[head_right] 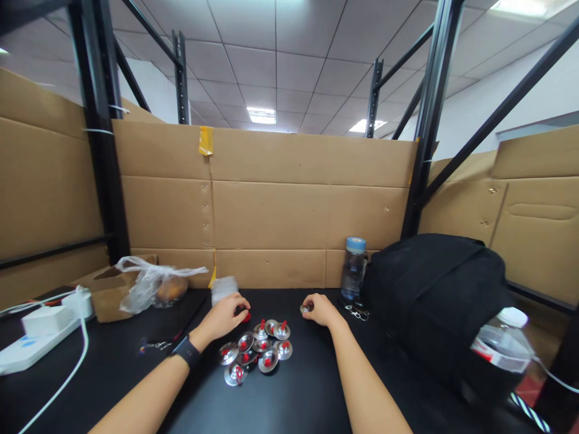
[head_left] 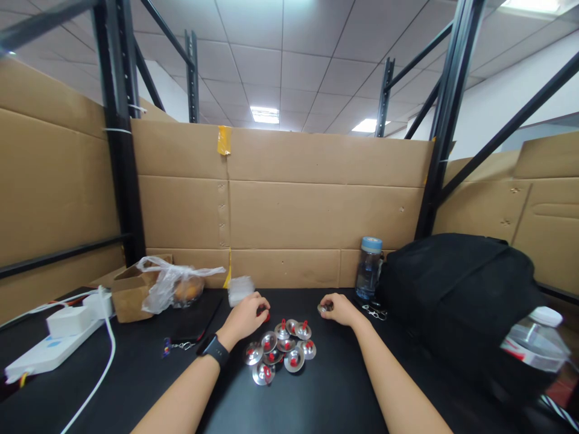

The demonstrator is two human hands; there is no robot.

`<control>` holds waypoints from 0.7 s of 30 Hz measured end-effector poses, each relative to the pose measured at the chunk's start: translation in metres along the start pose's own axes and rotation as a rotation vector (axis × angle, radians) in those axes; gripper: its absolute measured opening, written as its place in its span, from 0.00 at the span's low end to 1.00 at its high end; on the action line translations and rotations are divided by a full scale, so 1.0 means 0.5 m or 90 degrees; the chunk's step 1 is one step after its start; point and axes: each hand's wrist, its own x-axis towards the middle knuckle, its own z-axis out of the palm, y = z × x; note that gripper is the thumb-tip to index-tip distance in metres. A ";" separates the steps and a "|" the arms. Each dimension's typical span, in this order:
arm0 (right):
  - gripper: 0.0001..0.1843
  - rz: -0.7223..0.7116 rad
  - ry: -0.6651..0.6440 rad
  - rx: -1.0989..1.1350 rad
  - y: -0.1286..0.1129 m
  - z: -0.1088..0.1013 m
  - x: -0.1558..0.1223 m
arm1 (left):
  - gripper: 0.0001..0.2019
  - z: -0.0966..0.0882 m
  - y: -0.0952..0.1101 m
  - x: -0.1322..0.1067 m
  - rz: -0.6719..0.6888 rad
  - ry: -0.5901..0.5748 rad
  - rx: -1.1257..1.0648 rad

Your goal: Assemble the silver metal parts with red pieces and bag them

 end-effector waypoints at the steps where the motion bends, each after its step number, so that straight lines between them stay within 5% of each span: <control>1: 0.17 0.005 -0.004 -0.012 -0.006 -0.001 -0.001 | 0.09 0.000 0.000 0.000 0.001 -0.003 0.002; 6: 0.19 -0.072 0.029 0.068 -0.072 -0.003 -0.007 | 0.09 0.002 -0.003 -0.001 -0.018 0.010 0.017; 11: 0.20 -0.179 -0.223 0.215 -0.143 0.017 -0.020 | 0.09 0.002 -0.004 -0.001 -0.026 0.007 0.021; 15: 0.07 -0.187 -0.194 0.157 -0.149 0.042 -0.023 | 0.09 0.002 0.000 0.000 -0.028 0.003 0.013; 21: 0.08 -0.149 -0.179 0.243 -0.143 0.027 -0.024 | 0.09 -0.003 0.010 0.000 0.001 0.013 -0.029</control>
